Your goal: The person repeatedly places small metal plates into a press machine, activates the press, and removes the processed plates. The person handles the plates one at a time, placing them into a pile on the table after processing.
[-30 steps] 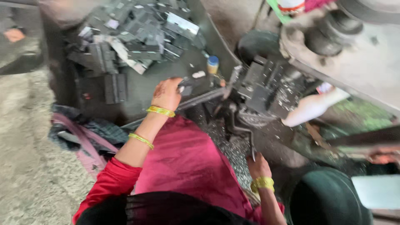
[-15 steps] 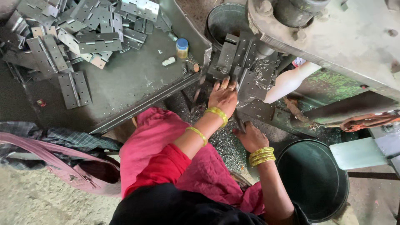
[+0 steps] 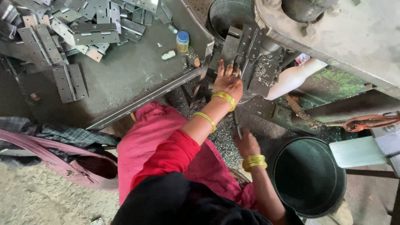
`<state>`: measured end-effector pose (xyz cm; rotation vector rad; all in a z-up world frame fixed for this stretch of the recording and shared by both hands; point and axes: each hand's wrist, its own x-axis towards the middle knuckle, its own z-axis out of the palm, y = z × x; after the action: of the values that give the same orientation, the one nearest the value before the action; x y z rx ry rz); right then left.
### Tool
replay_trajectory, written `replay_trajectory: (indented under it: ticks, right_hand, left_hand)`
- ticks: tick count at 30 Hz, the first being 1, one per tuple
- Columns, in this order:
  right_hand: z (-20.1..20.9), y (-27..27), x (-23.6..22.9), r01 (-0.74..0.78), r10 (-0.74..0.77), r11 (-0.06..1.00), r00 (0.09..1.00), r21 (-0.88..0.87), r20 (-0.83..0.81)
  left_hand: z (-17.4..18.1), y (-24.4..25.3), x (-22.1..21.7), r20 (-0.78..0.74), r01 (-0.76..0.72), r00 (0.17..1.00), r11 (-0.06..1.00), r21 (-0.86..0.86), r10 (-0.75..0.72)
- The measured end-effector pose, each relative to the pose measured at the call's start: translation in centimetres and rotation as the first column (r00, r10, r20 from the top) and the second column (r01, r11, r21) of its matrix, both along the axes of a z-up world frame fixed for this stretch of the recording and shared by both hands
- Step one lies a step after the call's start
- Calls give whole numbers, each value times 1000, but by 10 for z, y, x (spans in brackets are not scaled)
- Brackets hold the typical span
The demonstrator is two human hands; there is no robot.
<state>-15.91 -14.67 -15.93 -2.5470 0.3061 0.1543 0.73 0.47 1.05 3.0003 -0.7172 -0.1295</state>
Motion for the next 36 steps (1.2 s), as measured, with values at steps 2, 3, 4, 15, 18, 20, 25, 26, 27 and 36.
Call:
replay_trajectory:
  ticks: [2,3,4,15,18,20,25,26,27,36]
  right_hand:
    - [-35,10,-18,94,-93,995,995,36,-34]
    - [-43,10,-20,128,-125,991,990,34,-69]
    - [-47,13,-12,101,-100,994,995,35,-26]
    - [-17,12,-17,133,-134,990,991,52,23]
    - [-22,8,-18,146,-146,986,989,75,-5]
    - [-16,-3,-9,62,-61,998,998,25,-24]
    - [-13,-9,-7,22,-22,1000,999,-15,-24]
    - [-16,-2,-10,46,-50,998,996,48,67]
    - [-20,3,-13,64,-81,992,984,113,157]
    - [8,-9,-4,-10,3,997,997,-83,-79]
  left_hand:
    - [2,-2,-9,-12,26,1000,999,45,-26]
    - [4,-3,-13,-1,52,999,996,78,-52]
    - [6,5,-11,12,54,998,991,124,-56]
    - [-20,-22,12,131,-50,991,992,115,34]
    - [-21,-17,8,117,-31,993,995,96,19]
    - [-18,-13,11,88,-9,996,996,91,0]
    - [-19,-23,31,111,-71,992,997,42,66]
    - [-20,-28,36,127,-89,988,995,36,83]
    - [-20,-33,40,142,-107,985,994,30,101]
    - [-14,-40,65,-10,-58,998,982,179,61]
